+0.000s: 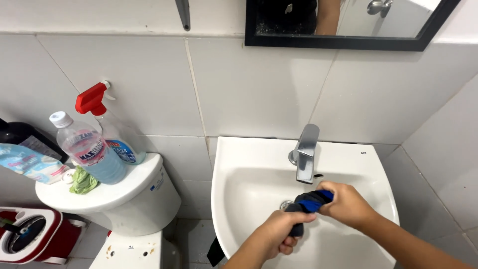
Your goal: Scrubbing and wiping down a bathroom sink and faucet with a cleaning cloth.
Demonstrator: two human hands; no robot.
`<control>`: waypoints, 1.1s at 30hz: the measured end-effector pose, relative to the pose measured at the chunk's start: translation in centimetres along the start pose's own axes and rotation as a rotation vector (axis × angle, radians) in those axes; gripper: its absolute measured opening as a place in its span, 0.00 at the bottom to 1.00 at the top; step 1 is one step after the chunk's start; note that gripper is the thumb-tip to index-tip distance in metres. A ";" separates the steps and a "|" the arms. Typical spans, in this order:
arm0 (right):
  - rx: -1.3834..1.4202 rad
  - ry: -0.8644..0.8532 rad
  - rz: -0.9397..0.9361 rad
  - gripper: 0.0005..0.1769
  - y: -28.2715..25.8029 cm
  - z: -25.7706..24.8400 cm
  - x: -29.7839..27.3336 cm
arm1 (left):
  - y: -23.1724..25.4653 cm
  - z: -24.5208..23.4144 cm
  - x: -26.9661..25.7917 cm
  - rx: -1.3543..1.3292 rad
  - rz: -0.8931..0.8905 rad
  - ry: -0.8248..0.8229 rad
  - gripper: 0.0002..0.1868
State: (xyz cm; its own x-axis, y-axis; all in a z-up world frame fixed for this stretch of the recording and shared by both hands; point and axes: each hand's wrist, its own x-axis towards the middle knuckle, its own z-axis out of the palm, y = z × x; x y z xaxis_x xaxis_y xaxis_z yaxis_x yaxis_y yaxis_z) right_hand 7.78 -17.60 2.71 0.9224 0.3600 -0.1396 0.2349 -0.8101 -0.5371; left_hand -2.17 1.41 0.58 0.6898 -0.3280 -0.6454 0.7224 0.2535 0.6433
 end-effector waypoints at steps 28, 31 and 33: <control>1.245 -0.341 0.696 0.24 3.9 1.4 -1.9 | -1.0 0.2 2.7 0.681 0.607 0.335 0.40; 1.247 -0.429 0.701 0.17 2.7 -1.1 -1.6 | 0.0 -0.4 -2.8 1.397 0.916 0.263 0.50; 1.115 -0.648 0.670 0.13 2.6 -1.6 -1.0 | -0.9 -0.6 -2.0 1.710 1.417 0.406 0.42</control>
State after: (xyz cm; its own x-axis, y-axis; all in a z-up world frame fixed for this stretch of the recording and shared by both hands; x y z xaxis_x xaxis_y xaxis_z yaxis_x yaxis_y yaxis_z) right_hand 7.95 -20.83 2.76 0.3927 0.4526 -0.8006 -0.8098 -0.2425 -0.5343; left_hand -4.16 2.38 1.00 0.6905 -0.5005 0.5222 -0.6378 -0.7619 0.1132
